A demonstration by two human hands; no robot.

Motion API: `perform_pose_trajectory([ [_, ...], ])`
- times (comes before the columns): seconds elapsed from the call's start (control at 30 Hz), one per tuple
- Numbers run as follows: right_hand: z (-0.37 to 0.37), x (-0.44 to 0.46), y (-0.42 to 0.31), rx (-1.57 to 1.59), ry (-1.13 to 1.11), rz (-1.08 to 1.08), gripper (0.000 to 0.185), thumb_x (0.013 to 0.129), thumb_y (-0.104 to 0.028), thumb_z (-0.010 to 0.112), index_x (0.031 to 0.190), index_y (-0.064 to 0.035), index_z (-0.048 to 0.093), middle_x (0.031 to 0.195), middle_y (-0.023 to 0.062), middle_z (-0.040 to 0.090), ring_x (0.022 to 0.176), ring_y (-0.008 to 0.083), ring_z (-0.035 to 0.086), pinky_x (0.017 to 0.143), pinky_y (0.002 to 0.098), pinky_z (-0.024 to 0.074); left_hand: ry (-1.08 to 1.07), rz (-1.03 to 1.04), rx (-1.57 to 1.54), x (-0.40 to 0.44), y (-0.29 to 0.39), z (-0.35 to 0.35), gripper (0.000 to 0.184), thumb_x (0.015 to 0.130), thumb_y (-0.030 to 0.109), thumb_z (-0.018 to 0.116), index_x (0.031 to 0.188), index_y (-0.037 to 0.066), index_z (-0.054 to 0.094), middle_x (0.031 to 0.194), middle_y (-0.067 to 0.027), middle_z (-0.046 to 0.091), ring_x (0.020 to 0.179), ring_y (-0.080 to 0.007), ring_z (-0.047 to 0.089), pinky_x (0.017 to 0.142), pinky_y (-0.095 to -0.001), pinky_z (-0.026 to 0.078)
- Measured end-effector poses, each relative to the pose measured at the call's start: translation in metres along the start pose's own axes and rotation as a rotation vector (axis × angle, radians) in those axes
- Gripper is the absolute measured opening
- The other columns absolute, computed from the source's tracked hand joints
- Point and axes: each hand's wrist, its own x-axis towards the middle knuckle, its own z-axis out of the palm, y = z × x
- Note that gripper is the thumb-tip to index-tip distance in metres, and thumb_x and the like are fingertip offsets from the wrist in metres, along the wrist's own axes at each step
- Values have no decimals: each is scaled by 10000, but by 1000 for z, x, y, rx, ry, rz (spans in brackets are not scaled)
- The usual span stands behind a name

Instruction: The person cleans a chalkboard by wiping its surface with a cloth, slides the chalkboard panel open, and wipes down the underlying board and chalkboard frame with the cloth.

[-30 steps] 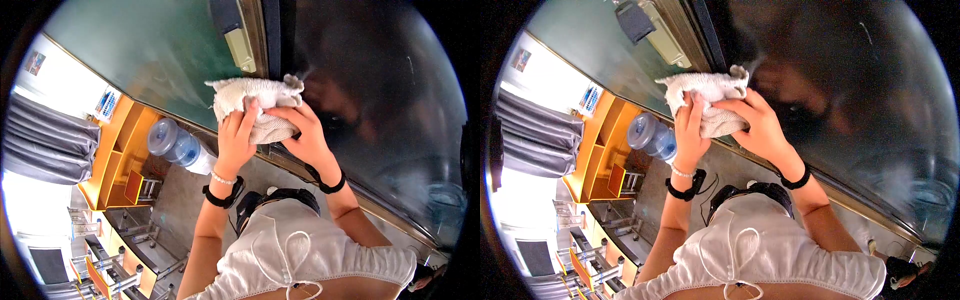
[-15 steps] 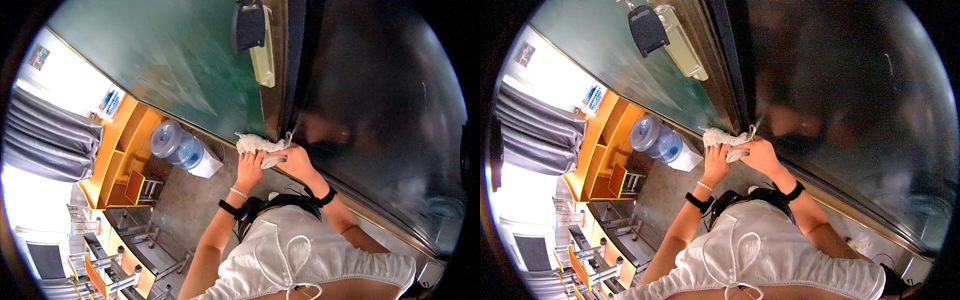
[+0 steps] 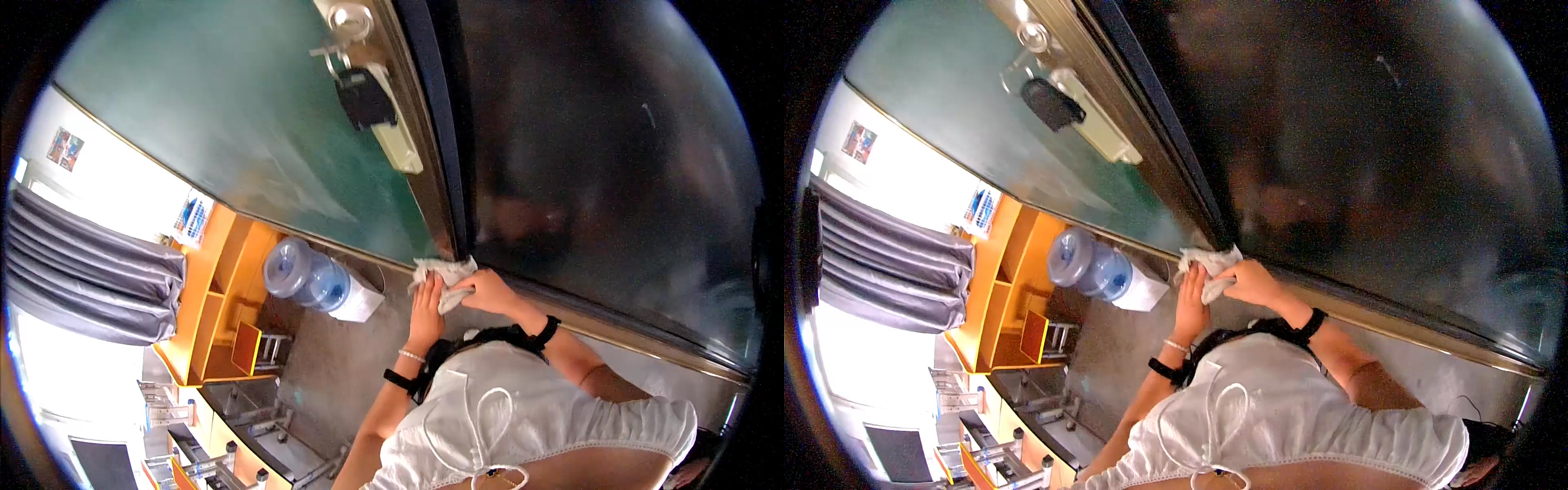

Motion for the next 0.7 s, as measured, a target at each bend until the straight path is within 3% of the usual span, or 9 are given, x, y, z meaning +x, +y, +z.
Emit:
perform_pose_trajectory([
  [0.03,-9,-4,-22,-8,52,18,322,601,-163,613,911,-97,671,764,175,616,676,324,592,667,349,480,25,-27,-139,8,12,-9,762,637,-111,427,1356,22,213,1397,-217,202,1293,-378,183,1045,-473,183],
  [0.13,-45,-5,-72,-85,180,-126,353,584,-147,627,932,-103,668,891,171,619,777,305,599,695,335,481,155,-5,-273,37,45,-42,723,675,-74,431,1355,-7,194,1399,-229,188,1309,-378,146,1060,-446,146],
  [0.27,-90,14,-115,-31,424,-487,349,571,35,604,907,-42,655,885,132,617,832,294,599,745,334,477,367,137,-121,86,78,-96,648,714,-45,421,1338,-2,253,1396,-242,192,1299,-417,145,1053,-467,131],
  [0.33,-101,20,-134,91,441,-413,337,569,36,621,897,-37,651,902,134,615,844,288,597,745,321,474,393,213,-97,104,87,-123,640,711,-47,427,1331,4,275,1390,-247,203,1296,-415,159,1048,-473,137],
  [0.53,-92,29,-129,145,442,-408,299,580,32,637,873,-29,653,914,138,614,841,272,600,753,311,469,397,235,-72,100,58,-112,635,701,-41,448,1317,9,305,1371,-260,236,1267,-444,210,1036,-483,161],
  [0.7,-79,26,-97,164,337,-347,312,568,11,629,868,-65,673,862,120,633,809,254,605,743,305,468,416,221,132,81,33,-73,596,708,48,526,1261,-1,310,1243,-301,356,1112,-509,348,924,-542,296],
])
